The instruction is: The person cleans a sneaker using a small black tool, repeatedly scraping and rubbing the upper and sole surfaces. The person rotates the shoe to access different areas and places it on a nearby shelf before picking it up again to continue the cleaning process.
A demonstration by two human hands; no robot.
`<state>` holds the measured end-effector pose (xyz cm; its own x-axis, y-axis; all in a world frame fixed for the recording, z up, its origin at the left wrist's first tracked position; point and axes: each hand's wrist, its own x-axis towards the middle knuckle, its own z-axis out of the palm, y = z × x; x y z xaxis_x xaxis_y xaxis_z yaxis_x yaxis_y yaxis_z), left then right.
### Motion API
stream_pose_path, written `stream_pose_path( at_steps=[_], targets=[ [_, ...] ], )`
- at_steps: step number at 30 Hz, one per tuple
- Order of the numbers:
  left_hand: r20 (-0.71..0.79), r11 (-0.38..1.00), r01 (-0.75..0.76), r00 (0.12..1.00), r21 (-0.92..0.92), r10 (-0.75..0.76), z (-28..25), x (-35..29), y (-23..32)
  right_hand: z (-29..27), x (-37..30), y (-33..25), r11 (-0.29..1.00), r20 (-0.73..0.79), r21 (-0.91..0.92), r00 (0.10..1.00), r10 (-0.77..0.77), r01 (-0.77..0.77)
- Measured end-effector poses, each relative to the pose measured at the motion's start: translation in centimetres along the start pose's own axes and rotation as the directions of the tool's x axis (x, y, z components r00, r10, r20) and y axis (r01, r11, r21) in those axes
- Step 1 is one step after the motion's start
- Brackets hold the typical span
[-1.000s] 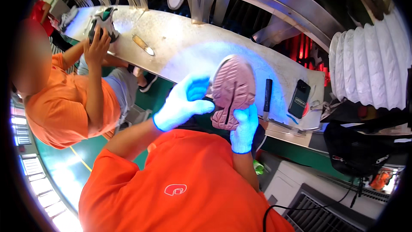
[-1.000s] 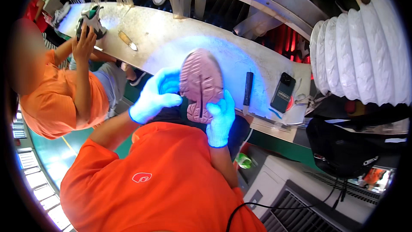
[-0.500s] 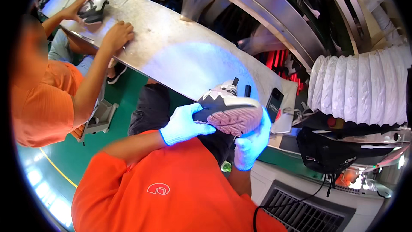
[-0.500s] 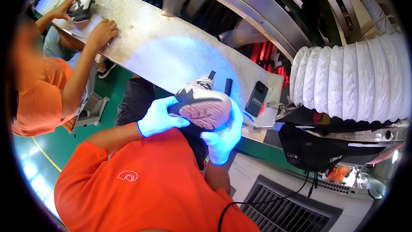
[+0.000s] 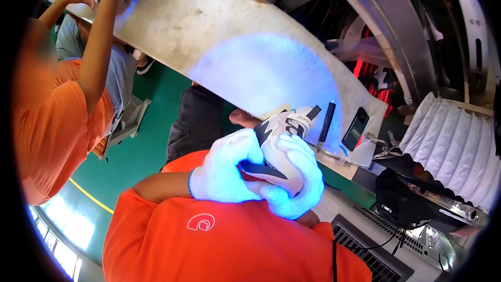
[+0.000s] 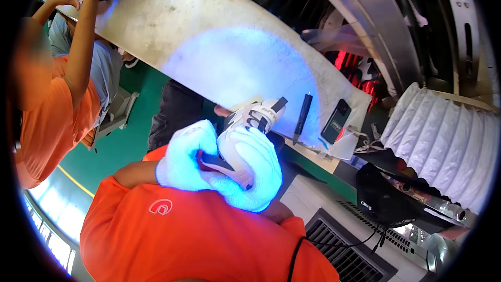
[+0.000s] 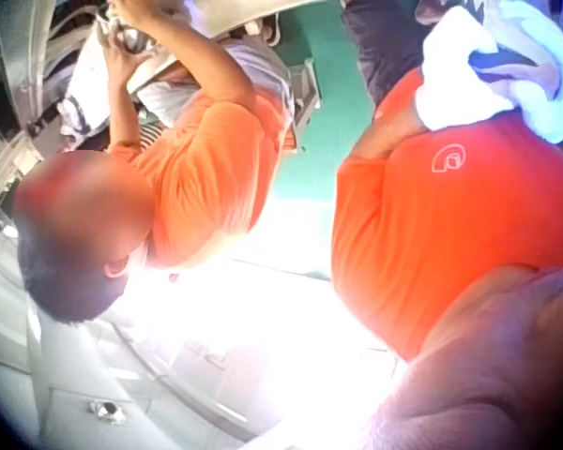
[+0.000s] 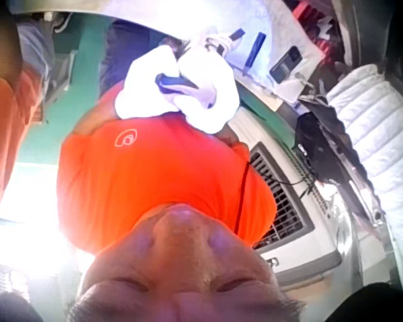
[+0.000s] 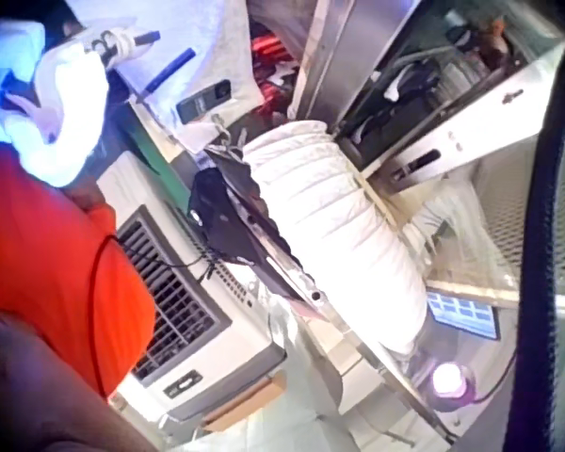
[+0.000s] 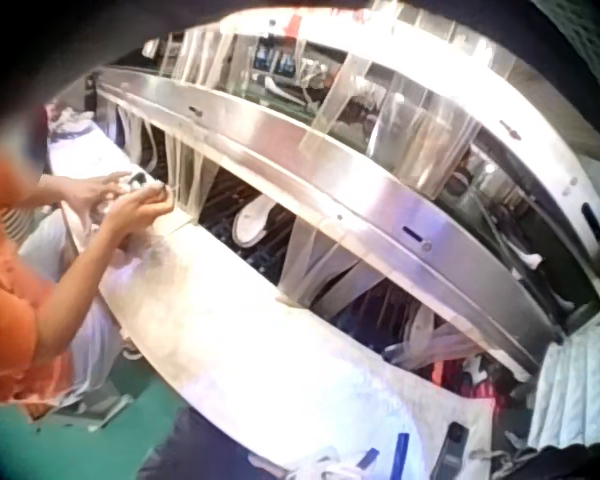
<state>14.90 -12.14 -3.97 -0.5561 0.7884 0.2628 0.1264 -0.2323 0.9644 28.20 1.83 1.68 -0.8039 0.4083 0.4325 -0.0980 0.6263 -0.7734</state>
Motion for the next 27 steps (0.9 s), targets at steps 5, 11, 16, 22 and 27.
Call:
stream_pose_path(
  at_steps=[5,11,16,22,27],
  targets=[
    [0.055,0.999,-0.043,0.998,0.0,0.042,-1.7,0.8,2.4,1.8,-0.1,1.0,0.994,-0.083,-0.025,0.99,-0.11,0.108],
    [0.351,0.949,-0.314,0.884,-0.04,0.307,-1.9,3.3,1.4,2.0,-3.0,3.4,0.976,-0.276,0.049,0.942,-0.193,0.214],
    [0.48,0.947,-0.32,0.827,-0.026,0.292,1.0,5.5,1.1,-1.7,-2.3,2.3,0.983,-0.187,0.18,0.982,0.0,0.035],
    [0.563,0.95,-0.297,0.803,0.093,0.196,3.2,6.6,2.2,-4.2,-3.7,1.4,0.97,-0.226,0.23,0.964,0.137,-0.084],
    [0.511,0.948,-0.309,0.828,0.075,0.229,4.9,5.8,1.4,-3.5,-3.7,1.3,0.965,-0.377,0.252,0.926,0.032,0.069]
  ],
)
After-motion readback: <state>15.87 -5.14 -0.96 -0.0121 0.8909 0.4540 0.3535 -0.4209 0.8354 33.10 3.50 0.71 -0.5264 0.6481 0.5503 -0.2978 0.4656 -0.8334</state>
